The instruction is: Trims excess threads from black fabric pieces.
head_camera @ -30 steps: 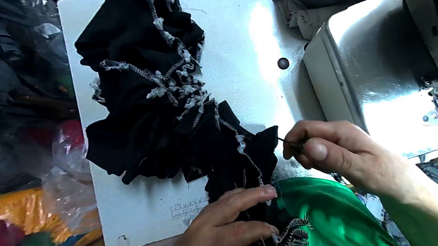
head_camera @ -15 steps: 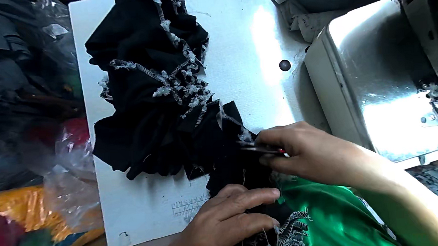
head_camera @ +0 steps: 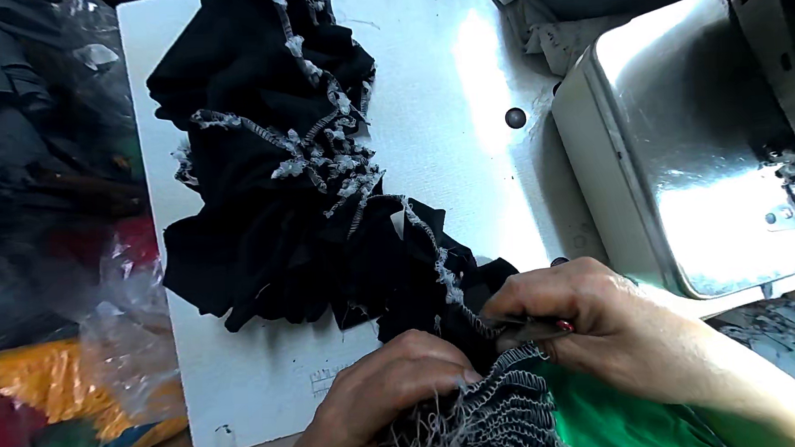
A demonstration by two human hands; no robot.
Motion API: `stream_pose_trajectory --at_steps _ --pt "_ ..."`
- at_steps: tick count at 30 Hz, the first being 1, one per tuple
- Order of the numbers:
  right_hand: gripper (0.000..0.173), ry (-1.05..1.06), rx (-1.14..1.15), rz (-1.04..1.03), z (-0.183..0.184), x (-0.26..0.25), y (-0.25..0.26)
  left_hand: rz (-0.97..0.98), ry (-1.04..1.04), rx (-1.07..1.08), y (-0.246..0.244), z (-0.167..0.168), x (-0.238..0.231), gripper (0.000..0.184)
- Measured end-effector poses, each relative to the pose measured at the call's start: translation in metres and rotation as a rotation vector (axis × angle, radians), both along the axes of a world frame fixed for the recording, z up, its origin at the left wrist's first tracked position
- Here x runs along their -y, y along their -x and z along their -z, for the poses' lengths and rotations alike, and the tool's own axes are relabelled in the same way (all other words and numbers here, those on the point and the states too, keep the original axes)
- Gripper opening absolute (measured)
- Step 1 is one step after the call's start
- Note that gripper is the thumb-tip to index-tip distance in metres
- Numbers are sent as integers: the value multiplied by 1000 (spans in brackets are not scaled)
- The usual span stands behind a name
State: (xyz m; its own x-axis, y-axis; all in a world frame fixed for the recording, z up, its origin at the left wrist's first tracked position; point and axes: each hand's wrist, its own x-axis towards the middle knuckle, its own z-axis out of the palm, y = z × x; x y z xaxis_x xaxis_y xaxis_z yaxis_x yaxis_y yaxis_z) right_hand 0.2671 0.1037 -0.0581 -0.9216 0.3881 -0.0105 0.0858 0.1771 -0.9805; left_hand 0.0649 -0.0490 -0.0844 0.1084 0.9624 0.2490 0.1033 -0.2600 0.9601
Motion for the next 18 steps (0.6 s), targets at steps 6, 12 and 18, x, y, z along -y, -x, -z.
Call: stream_pose_trajectory --at_steps 6,12,18 --pt "21 -90 -75 -2 4 5 -5 -23 143 99 -2 0 -1 43" --pt "25 -186 -112 -42 4 5 -7 1 225 137 1 11 -3 61" --pt "30 -139 -123 -94 6 5 -6 151 276 226 10 13 -3 48"
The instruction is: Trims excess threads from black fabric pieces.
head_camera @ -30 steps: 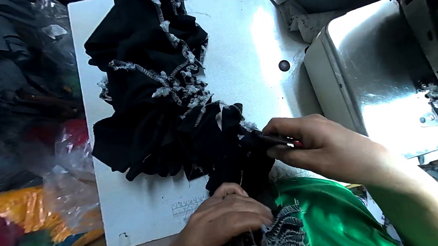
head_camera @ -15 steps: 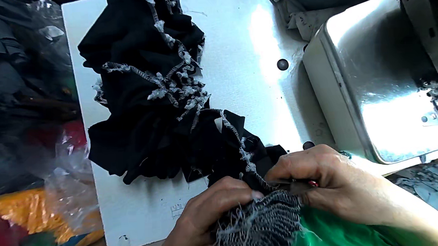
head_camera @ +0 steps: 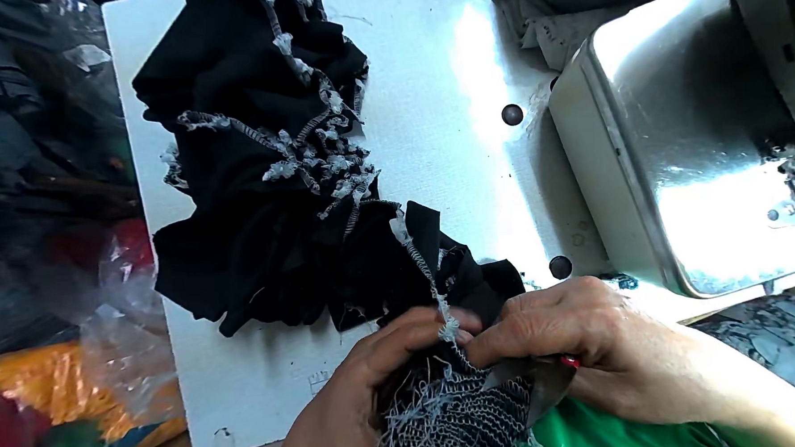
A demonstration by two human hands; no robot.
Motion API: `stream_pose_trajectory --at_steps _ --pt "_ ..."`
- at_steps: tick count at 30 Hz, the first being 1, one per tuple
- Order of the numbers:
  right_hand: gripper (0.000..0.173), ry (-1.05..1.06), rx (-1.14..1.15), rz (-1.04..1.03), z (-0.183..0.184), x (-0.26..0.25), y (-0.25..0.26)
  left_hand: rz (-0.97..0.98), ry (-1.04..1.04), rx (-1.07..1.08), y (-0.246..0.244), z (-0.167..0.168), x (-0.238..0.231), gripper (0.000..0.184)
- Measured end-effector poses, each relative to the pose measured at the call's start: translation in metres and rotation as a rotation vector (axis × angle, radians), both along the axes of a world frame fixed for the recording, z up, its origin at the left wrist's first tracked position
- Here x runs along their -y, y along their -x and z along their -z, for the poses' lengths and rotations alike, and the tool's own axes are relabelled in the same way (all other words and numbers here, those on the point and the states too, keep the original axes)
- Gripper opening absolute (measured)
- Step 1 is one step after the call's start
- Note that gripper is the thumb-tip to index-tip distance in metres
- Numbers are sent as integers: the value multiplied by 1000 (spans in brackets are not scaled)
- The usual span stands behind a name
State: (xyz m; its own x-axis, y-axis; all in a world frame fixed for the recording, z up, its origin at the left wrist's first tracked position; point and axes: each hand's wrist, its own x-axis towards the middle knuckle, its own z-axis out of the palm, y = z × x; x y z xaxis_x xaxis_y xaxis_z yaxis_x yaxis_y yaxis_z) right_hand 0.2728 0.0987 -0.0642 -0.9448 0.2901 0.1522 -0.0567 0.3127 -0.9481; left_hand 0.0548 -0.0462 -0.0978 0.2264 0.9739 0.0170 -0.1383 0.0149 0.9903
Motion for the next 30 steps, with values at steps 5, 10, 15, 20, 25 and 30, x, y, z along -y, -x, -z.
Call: stream_pose_trajectory --at_steps 5,10,15,20,25,30 --pt "31 59 2 12 3 1 -2 -59 -80 -90 -4 0 4 38" --pt "14 71 96 204 1 -11 -16 -179 -25 -109 -6 -12 7 40" --pt "16 42 231 581 -4 -16 -35 -181 -21 -80 -4 -17 8 36" --pt "52 388 196 312 -19 4 -43 -198 -49 -86 -2 -6 9 36" --pt "51 461 287 94 -11 23 -35 -204 -25 -92 -2 -8 8 32" --pt "47 429 330 146 -9 22 -29 -165 -23 -32 -1 -8 8 35"
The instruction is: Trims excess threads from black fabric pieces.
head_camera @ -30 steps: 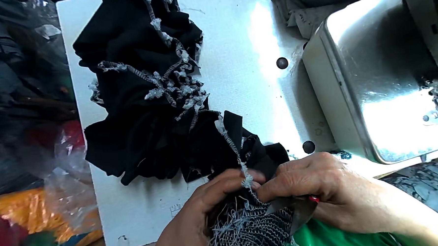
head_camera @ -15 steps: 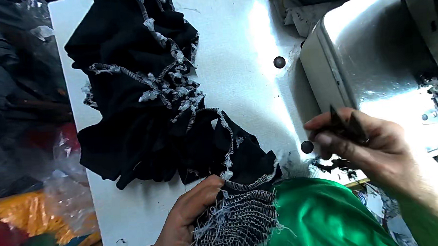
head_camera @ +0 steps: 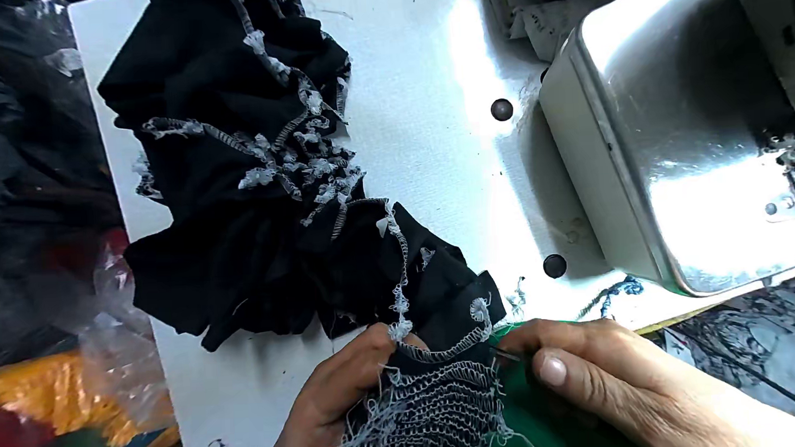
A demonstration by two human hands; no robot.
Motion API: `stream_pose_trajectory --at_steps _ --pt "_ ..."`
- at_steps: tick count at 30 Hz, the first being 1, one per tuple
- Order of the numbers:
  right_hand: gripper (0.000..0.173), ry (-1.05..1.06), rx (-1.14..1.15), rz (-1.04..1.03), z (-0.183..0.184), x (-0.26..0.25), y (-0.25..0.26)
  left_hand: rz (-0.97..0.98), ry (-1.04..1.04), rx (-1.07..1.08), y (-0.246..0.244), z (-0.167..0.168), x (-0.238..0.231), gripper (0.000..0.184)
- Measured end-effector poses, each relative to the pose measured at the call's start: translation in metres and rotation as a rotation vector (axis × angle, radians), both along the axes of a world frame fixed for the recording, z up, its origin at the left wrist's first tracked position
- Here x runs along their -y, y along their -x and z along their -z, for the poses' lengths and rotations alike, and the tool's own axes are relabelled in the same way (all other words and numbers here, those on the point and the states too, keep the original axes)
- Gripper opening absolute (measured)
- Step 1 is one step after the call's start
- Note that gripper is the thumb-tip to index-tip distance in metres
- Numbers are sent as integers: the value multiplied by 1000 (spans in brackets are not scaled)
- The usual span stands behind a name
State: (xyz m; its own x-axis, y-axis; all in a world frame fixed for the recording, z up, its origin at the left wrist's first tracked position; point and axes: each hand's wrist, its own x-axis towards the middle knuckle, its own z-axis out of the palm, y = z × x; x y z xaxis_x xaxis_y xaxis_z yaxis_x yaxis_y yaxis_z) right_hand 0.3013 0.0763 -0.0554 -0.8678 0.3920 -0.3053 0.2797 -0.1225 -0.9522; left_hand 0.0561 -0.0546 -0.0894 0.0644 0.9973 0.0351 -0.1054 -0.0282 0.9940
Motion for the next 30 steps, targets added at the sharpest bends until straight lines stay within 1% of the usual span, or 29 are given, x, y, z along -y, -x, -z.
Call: stream_pose_trajectory --at_steps 3,8,10,12,13,16,18,20,21,23,26,28,30 --pt "45 -7 -48 57 3 1 5 20 8 -7 -1 1 1 35" --pt "37 -22 -139 159 8 0 9 25 1 -43 -2 1 2 34" --pt "36 -7 -108 238 8 -2 7 10 3 -63 -2 0 1 35" --pt "38 -14 -32 331 6 -5 6 -24 -28 -175 -1 -1 0 34" --pt "43 -29 -10 356 5 -8 5 -42 -54 -239 0 0 0 33" --pt "52 -182 -19 369 3 -16 5 -56 -157 -404 4 0 5 27" --pt "54 -299 -35 318 -1 -20 8 -37 -196 -440 4 -1 9 28" --pt "53 -378 -78 232 -4 -23 12 -12 -204 -394 -1 -3 11 29" --pt "51 -400 -109 179 -4 -24 15 -3 -191 -363 -3 -4 11 27" --pt "49 -395 -147 52 -7 -26 19 -9 -149 -325 -9 -7 12 23" --pt "46 -366 -148 -106 -6 -30 19 -47 -146 -325 -15 -7 10 21" --pt "47 -310 -144 -201 -2 -35 17 -66 -150 -292 -18 -5 11 19" --pt "49 -251 -125 -291 1 -40 14 -36 -164 -262 -18 -3 11 18"
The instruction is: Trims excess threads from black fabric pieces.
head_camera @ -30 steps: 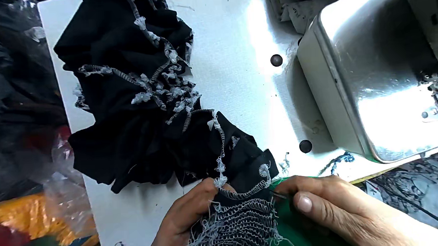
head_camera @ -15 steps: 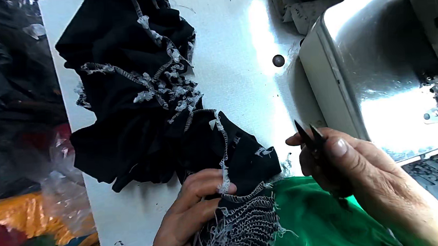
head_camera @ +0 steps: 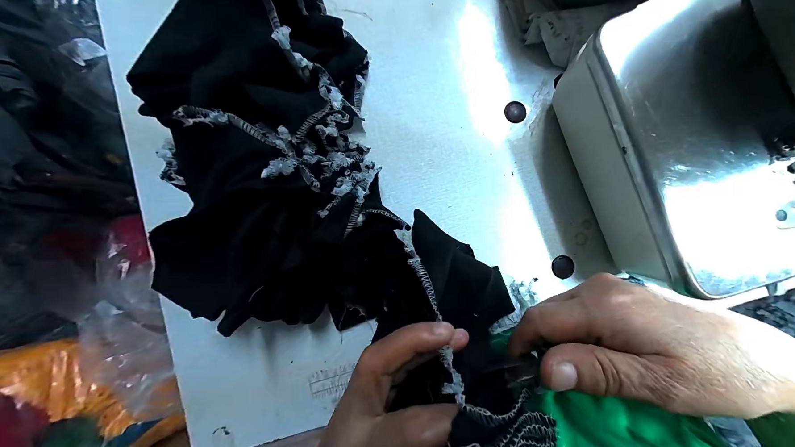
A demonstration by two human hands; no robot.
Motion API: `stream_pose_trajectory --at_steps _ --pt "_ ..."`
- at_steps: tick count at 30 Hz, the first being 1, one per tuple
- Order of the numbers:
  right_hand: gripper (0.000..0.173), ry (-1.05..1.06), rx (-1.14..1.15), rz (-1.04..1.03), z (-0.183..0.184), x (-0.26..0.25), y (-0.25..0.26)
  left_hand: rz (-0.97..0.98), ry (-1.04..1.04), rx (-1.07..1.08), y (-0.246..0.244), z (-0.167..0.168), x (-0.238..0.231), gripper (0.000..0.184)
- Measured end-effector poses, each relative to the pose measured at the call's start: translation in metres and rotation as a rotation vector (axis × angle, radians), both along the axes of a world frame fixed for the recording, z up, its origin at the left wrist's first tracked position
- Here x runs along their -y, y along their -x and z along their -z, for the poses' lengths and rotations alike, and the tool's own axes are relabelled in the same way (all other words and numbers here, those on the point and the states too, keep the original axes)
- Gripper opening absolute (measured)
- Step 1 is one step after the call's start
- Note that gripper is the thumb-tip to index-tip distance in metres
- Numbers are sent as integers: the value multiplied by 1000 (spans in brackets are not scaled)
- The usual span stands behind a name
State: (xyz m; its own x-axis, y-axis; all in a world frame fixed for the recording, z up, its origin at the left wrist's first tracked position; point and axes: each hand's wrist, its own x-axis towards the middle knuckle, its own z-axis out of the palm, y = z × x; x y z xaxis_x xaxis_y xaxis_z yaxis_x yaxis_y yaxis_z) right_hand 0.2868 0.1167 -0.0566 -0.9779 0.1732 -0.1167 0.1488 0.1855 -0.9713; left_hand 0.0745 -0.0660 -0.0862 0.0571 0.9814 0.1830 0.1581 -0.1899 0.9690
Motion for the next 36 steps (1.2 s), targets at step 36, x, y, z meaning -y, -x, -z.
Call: stream_pose_trajectory --at_steps 36 --pt "39 -320 444 73 -9 2 71 190 -52 -132 5 3 -8 35"
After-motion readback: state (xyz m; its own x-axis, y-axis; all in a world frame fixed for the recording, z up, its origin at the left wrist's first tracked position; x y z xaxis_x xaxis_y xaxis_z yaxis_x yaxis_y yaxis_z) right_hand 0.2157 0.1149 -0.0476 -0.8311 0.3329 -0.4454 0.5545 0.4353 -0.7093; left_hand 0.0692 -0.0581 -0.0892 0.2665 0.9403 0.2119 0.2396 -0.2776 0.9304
